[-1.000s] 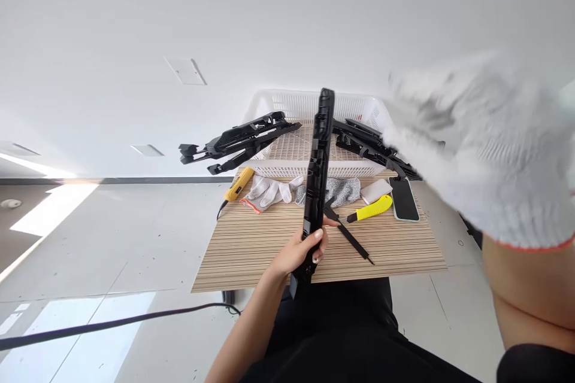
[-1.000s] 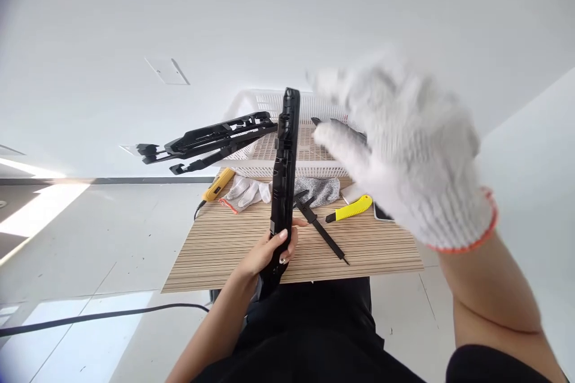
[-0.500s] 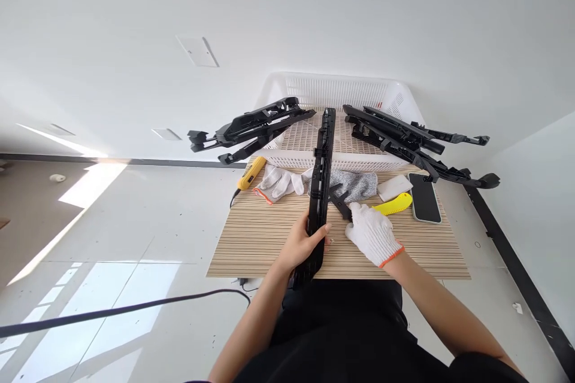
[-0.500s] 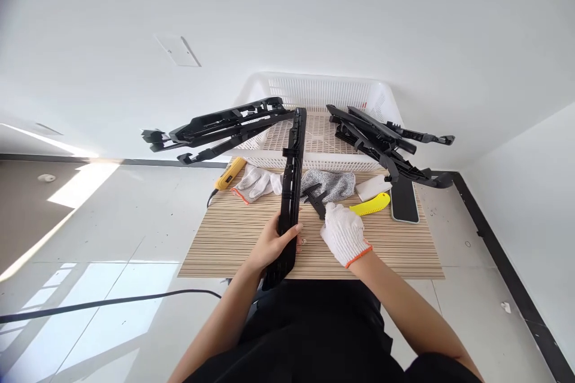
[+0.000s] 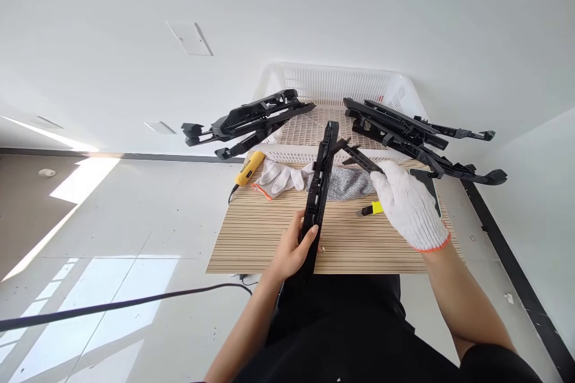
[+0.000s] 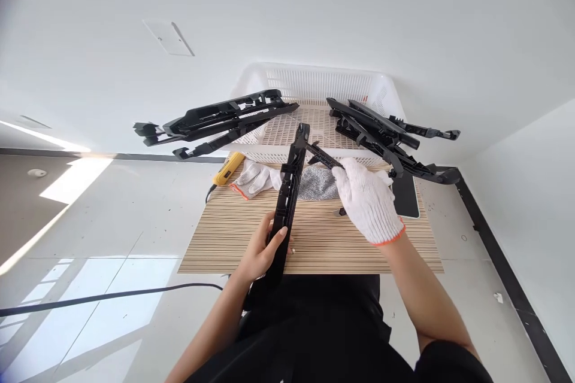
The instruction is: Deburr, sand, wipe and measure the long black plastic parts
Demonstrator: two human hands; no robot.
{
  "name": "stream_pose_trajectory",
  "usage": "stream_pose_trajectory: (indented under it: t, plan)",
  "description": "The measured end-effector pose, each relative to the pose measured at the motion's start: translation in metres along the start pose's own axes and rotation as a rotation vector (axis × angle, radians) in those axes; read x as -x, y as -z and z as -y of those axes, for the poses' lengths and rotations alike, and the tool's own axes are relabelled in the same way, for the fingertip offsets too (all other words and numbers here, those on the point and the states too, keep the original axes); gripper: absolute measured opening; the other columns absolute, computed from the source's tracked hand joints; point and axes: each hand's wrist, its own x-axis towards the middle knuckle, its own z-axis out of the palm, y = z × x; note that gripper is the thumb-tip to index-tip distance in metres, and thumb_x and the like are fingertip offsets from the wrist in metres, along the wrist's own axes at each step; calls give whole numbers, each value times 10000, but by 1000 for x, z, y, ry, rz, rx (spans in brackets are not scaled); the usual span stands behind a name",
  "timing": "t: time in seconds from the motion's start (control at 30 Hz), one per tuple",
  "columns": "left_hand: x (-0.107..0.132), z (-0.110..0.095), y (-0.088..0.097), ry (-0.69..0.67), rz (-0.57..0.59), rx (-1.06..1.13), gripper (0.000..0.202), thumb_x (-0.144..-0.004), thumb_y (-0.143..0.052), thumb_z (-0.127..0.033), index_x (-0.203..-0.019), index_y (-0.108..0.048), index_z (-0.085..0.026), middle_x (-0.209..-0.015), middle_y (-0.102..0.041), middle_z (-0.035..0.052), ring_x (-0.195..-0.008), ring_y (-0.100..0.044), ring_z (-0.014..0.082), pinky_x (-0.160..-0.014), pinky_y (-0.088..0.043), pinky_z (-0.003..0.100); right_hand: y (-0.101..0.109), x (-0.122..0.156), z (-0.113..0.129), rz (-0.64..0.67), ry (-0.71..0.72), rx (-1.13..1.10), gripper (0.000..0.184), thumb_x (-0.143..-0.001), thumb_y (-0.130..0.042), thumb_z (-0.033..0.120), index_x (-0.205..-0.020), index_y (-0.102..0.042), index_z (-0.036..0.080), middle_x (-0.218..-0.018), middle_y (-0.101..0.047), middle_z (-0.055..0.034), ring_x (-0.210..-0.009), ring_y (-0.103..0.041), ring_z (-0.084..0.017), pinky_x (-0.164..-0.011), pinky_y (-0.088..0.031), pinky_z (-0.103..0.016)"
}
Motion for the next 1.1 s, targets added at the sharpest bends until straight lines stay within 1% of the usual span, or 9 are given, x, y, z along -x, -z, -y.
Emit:
stream_pose_trajectory:
  t: [0.1, 0.2, 0.3, 0.37, 0.47, 0.63, 0.77, 0.9, 1.1]
  plan:
    - [11, 3, 8, -14, -16, -101, 419, -976, -518, -502, -1281, -421, -231, -816, -648, -15, -597, -668, 154, -604, -560, 301, -15, -17, -3, -86, 39, -115, 536, -1057, -233, 512, -913, -646, 202, -658, -644, -36, -603, -602, -172, -568, -350, -276]
    - [18, 5, 15, -11, -26, -178, 406, -980, -505, -494, -1279, -431, -229, -794, -671, -16, -613, -683, 170, -627, -556, 308, -33, -36, 0, -140, 23, -137, 642, -1059, -157, 508, -686, -589, 213, -579, -600, -50, -555, -562, -176, -551, -324, -296]
    - [22, 4, 19, -17, -33, -252, 389, -985, -495, -488, -1275, -437, -234, -770, -675, -24, -626, -694, 181, -643, -547, 311, -42, -53, 7, -204, -7, -141, 622, -1051, -211, 510, -635, -571, 220, -584, -613, -58, -581, -579, -186, -564, -341, -299]
    - [24, 4, 20, -32, -23, -301, 362, -992, -487, -478, -1258, -442, -237, -756, -683, -24, -644, -703, 189, -662, -537, 313, -44, -61, 11, -239, -32, -145, 555, -1045, -267, 471, -703, -622, 216, -643, -657, -63, -643, -622, -198, -592, -376, -293]
    - [27, 5, 21, -63, -3, -349, 339, -996, -486, -456, -1250, -445, -236, -761, -708, -13, -676, -713, 199, -679, -525, 313, -44, -68, 14, -272, -46, -166, 418, -1031, -306, 360, -966, -690, 209, -795, -727, -68, -764, -682, -210, -662, -440, -289]
    - [30, 9, 27, -76, -2, -354, 354, -995, -493, -432, -1280, -441, -228, -756, -722, -8, -675, -710, 200, -675, -524, 310, -41, -67, 10, -285, -35, -177, 422, -1031, -285, 332, -1235, -625, 187, -931, -750, -81, -809, -707, -215, -730, -501, -307]
    - [30, 10, 30, -58, -15, -370, 359, -989, -500, -450, -1270, -450, -233, -766, -721, -7, -664, -701, 198, -661, -524, 310, -40, -66, 7, -243, -58, -142, 457, -1032, -260, 319, -1337, -561, 160, -976, -746, -106, -816, -712, -223, -736, -525, -320]
    - [29, 11, 31, -55, -17, -362, 376, -983, -510, -459, -1276, -461, -228, -767, -720, -1, -667, -697, 199, -658, -521, 306, -40, -66, 5, -227, -8, -100, 479, -1036, -258, 317, -1404, -513, 146, -1057, -737, -126, -899, -717, -233, -767, -537, -328]
    - [29, 14, 32, -55, -19, -363, 375, -988, -507, -449, -1286, -459, -226, -785, -719, 2, -670, -690, 190, -656, -521, 296, -47, -67, -1, -333, 1, -167, 447, -1039, -341, 407, -1338, -573, 170, -1036, -751, -109, -885, -730, -228, -778, -548, -335]
